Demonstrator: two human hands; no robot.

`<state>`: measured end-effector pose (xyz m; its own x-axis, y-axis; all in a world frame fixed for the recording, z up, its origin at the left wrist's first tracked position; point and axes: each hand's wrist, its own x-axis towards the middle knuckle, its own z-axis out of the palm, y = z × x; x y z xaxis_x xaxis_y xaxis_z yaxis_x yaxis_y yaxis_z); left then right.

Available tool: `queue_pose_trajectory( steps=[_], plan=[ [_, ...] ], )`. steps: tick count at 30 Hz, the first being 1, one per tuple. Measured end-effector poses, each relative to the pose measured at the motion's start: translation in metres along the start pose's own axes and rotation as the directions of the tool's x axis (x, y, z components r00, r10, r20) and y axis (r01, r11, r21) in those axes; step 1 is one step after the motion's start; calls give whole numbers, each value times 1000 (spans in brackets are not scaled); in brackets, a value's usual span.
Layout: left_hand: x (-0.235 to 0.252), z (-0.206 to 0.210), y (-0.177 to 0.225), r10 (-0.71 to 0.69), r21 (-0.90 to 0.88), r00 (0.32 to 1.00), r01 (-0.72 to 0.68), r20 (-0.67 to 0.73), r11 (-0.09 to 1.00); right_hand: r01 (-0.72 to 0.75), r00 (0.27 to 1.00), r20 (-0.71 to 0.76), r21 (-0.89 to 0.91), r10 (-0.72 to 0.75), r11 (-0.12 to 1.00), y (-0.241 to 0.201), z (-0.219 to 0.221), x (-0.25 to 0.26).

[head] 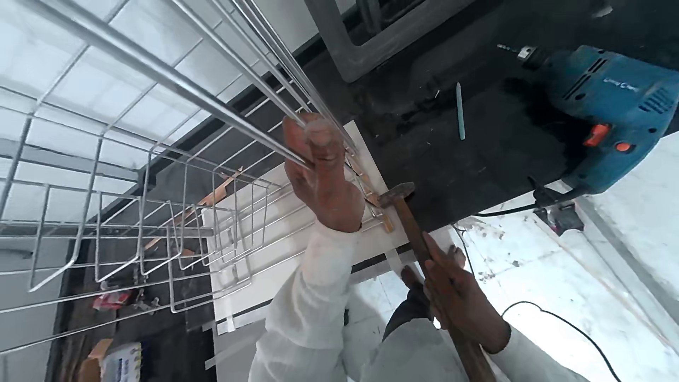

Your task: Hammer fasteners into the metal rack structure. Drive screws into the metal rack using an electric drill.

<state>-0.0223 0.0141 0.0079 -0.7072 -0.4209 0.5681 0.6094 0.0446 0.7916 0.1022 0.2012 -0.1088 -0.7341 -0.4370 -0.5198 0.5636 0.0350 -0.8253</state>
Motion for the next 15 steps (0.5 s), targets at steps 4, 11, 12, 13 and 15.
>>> queue_pose_trajectory(
  steps=[4, 11, 12, 13, 15],
  plan=[
    [0, -5, -8, 28, -28, 1000, -28, -5, 999, -33, 999, -9, 47, 34, 998, -6, -3, -1],
    [-1, 2, 0, -12, -16, 999, 11, -37, 1000, -13, 1000, -8, 29, 13, 1000, -1, 2, 2],
    [0, 3, 1, -20, -9, 999, 20, -37, 1000, -4, 1000, -6, 7, 4, 1000, 1, 4, 2],
    [0, 1, 1, -19, -13, 1000, 18, -22, 1000, -17, 1000, 0, 18, 17, 1000, -1, 2, 1],
    [0, 1, -2, -10, -28, 1000, 10, -11, 1000, -49, 999, -3, 54, 49, 997, -7, -2, 1]
  ],
)
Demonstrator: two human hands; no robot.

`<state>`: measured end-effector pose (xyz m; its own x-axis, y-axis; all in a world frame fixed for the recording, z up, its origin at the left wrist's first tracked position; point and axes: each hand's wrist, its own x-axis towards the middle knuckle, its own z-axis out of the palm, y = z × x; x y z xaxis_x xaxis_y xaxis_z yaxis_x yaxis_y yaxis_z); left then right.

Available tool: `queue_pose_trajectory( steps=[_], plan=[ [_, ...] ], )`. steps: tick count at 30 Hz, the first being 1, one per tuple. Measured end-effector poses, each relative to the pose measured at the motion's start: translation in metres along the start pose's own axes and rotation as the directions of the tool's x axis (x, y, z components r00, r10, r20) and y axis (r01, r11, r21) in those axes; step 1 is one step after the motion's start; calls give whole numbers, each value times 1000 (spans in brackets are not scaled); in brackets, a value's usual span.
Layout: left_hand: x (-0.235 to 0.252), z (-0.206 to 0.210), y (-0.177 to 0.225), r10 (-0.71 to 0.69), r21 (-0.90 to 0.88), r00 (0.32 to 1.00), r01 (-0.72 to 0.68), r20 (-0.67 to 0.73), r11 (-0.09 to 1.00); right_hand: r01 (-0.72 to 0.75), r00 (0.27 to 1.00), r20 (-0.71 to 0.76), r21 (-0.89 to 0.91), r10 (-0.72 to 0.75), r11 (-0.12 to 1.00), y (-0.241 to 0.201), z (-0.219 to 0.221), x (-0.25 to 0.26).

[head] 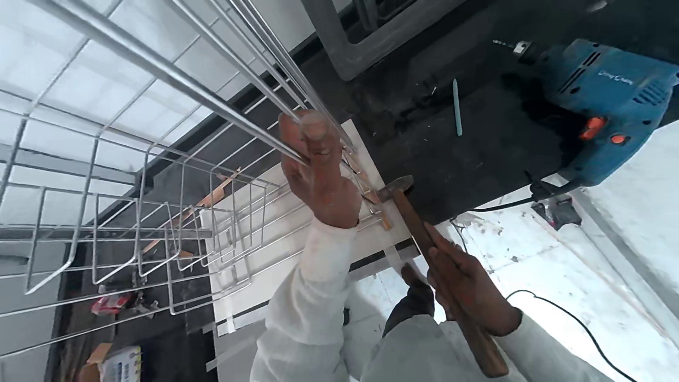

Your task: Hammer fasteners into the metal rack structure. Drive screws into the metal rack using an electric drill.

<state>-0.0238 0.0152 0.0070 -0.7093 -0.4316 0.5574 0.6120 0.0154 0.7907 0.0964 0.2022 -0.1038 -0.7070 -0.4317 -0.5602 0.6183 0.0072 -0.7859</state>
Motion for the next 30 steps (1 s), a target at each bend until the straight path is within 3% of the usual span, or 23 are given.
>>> queue_pose_trajectory(
  steps=[3, 6, 8, 10, 14, 18, 19, 20, 21, 22, 23, 24, 25, 30],
  plan=[
    [0, 1, 3, -13, 5, 1000, 13, -12, 1000, 49, 999, -4, -54, -49, 997, 8, 6, 0],
    [1, -5, -5, 9, -19, 1000, -9, -2, 1000, 18, 1000, -8, 24, -18, 1000, 4, 2, 0],
    [13, -56, -39, 162, -101, 964, -144, 211, 984, 29, 1000, -4, -13, -29, 999, 7, 5, 1],
    [20, -91, -62, 222, -92, 939, -205, 261, 974, 24, 1000, 3, -6, -24, 1000, 7, 3, 0],
    [22, -93, -65, 201, -44, 959, -196, 202, 980, 53, 999, -7, -39, -53, 998, 11, 6, -1],
    [22, -77, -55, 255, -160, 909, -212, 331, 964, 13, 1000, -22, 9, -12, 1000, 8, 4, -3],
    [15, -54, -38, 202, -146, 940, -167, 274, 975, 23, 1000, -17, -18, -23, 1000, 11, 6, -2],
    [5, -21, -14, 77, -81, 993, -70, 87, 994, 29, 999, -13, -40, -30, 999, 14, 8, -3],
    [0, -3, -1, -6, -42, 1000, 6, -17, 999, 21, 1000, -10, -36, -22, 999, 12, 7, -3],
    [0, -2, -1, -13, -48, 1000, 12, -17, 999, 16, 1000, -14, -20, -16, 1000, 10, 4, -4],
    [5, -20, -14, 59, -92, 993, -50, 98, 995, 24, 999, -24, -14, -24, 1000, 10, 5, -4],
    [15, -54, -37, 182, -147, 944, -146, 274, 978, 35, 999, -23, -28, -35, 999, 11, 7, -3],
    [24, -77, -55, 245, -152, 917, -206, 315, 967, 45, 999, -19, -54, -46, 998, 12, 10, -2],
    [25, -91, -69, 201, -64, 960, -192, 194, 979, 43, 999, -30, -33, -44, 999, 11, 6, 0]
  ],
)
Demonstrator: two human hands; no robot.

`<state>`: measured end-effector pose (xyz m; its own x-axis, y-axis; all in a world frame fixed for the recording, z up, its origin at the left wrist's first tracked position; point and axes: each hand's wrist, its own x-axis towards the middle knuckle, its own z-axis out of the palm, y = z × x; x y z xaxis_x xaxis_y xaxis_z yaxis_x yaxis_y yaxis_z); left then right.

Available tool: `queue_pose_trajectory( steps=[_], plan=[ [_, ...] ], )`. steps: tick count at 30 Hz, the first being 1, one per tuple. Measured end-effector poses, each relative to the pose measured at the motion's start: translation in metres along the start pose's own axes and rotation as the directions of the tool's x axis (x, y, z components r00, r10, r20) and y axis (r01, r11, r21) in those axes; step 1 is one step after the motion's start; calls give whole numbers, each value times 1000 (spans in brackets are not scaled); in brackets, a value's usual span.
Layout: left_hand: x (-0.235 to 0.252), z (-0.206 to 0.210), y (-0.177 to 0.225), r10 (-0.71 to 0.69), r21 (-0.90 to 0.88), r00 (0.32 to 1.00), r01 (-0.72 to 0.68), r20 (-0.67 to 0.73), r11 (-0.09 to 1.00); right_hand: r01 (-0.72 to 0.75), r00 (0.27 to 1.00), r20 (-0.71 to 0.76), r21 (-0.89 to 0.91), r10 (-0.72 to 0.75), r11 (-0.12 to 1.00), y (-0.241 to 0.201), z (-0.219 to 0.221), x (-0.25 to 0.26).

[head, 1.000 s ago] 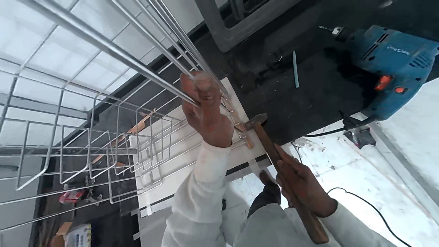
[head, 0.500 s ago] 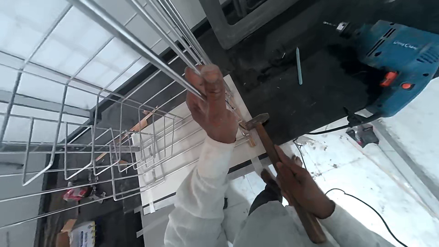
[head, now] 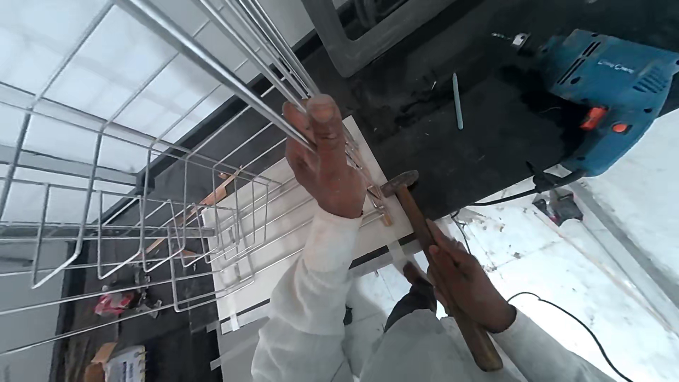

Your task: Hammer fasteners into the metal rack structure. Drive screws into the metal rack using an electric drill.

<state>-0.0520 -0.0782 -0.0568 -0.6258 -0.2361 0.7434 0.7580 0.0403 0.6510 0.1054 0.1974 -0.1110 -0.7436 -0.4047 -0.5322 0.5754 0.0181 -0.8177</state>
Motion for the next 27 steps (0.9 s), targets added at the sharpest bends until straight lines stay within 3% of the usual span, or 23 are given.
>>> queue_pose_trajectory(
  steps=[3, 4, 5, 7, 17, 19, 20, 22, 24, 27],
  plan=[
    [4, 12, 13, 4, -55, 995, 1, 100, 998, -20, 1000, 8, -5, 20, 1000, -3, -2, -1],
    [4, 37, 28, -46, -63, 998, 48, 36, 997, -18, 1000, 3, 5, 18, 1000, -3, -2, 0],
    [6, 70, 50, -143, -32, 983, 140, -113, 990, -5, 1000, 5, -10, 5, 1000, -1, 0, 0],
    [8, 96, 72, -227, 15, 953, 235, -201, 972, -10, 1000, 13, -43, 11, 999, -2, 3, -1],
    [9, 96, 71, -241, -3, 946, 246, -219, 969, -36, 999, 16, -8, 37, 999, -3, 2, -1],
    [6, 69, 52, -155, -49, 982, 151, -106, 987, -49, 999, 25, 5, 48, 999, -4, -1, -2],
    [5, 37, 30, -58, -89, 997, 62, 52, 994, -47, 999, 21, 24, 46, 999, -4, -4, -1],
    [6, 2, 7, 43, -82, 989, -32, 139, 996, -12, 1000, 13, -5, 12, 1000, -1, -1, 1],
    [4, 12, 18, 12, -51, 996, -7, 88, 999, 3, 999, 37, -30, -2, 1000, 0, -1, 0],
    [7, 92, 65, -206, -7, 961, 208, -183, 978, -8, 1000, 21, 20, 7, 1000, -4, -6, 1]
  ],
)
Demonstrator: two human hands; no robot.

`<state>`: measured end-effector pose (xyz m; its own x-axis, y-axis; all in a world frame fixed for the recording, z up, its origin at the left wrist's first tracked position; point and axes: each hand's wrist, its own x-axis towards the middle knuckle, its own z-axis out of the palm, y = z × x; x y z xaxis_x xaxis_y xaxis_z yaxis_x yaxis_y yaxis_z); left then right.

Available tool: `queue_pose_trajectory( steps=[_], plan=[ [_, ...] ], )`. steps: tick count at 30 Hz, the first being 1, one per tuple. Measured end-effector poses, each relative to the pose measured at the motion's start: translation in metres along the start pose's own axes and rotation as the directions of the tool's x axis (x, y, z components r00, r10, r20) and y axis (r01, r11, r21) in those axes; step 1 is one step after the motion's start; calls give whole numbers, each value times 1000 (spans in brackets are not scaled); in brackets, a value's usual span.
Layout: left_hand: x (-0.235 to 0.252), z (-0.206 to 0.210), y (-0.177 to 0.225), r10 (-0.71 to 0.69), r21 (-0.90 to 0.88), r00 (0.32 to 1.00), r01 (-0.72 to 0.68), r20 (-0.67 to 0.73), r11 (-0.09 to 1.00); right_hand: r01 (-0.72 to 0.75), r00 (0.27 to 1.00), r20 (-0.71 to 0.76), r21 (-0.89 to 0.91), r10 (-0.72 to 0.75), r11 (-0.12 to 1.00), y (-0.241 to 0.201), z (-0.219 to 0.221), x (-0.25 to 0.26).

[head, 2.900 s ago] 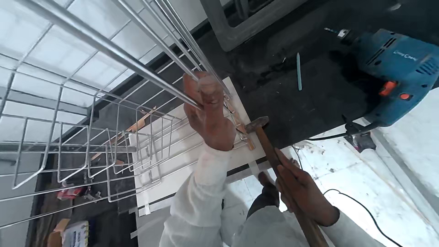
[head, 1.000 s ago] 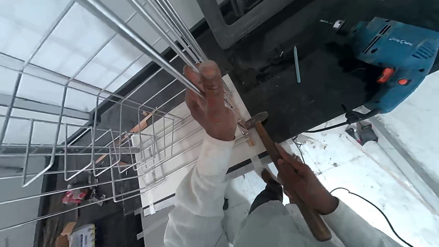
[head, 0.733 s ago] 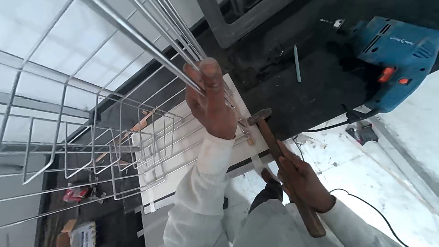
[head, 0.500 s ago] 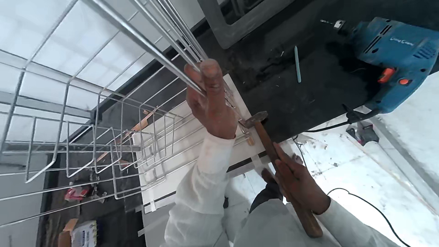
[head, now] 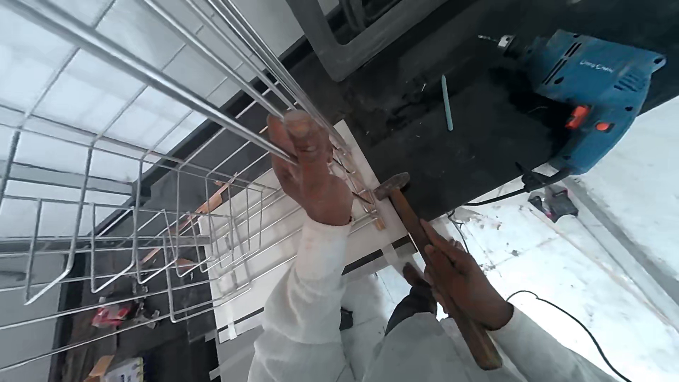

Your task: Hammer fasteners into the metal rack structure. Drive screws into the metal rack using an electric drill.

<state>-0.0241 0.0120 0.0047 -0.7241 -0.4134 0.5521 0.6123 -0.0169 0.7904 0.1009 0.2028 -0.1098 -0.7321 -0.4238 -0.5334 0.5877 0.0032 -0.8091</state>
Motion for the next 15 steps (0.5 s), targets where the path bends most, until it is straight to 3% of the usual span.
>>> queue_pose_trajectory(
  steps=[3, 6, 9, 11, 13, 15],
  plan=[
    [0, -1, 2, -6, 17, 1000, 7, -8, 1000, 10, 1000, 20, -50, -9, 999, 2, 4, 1],
    [15, -69, -39, 176, -52, 935, -168, 308, 984, -20, 999, 39, -9, 21, 1000, -7, -5, 1],
    [19, -77, -45, 197, -16, 950, -199, 241, 980, 70, 997, -16, 80, -69, 994, -18, 0, 16],
    [13, -66, -34, 122, 32, 977, -129, 176, 991, 90, 995, -47, 39, -88, 995, -32, 0, 35],
    [7, -40, -21, 12, 66, 999, -8, -51, 998, 62, 998, -19, -38, -63, 997, -47, -4, 56],
    [13, -60, -30, 124, 1, 969, -127, 214, 992, 50, 999, 8, -62, -49, 997, -55, -4, 72]
  ],
)
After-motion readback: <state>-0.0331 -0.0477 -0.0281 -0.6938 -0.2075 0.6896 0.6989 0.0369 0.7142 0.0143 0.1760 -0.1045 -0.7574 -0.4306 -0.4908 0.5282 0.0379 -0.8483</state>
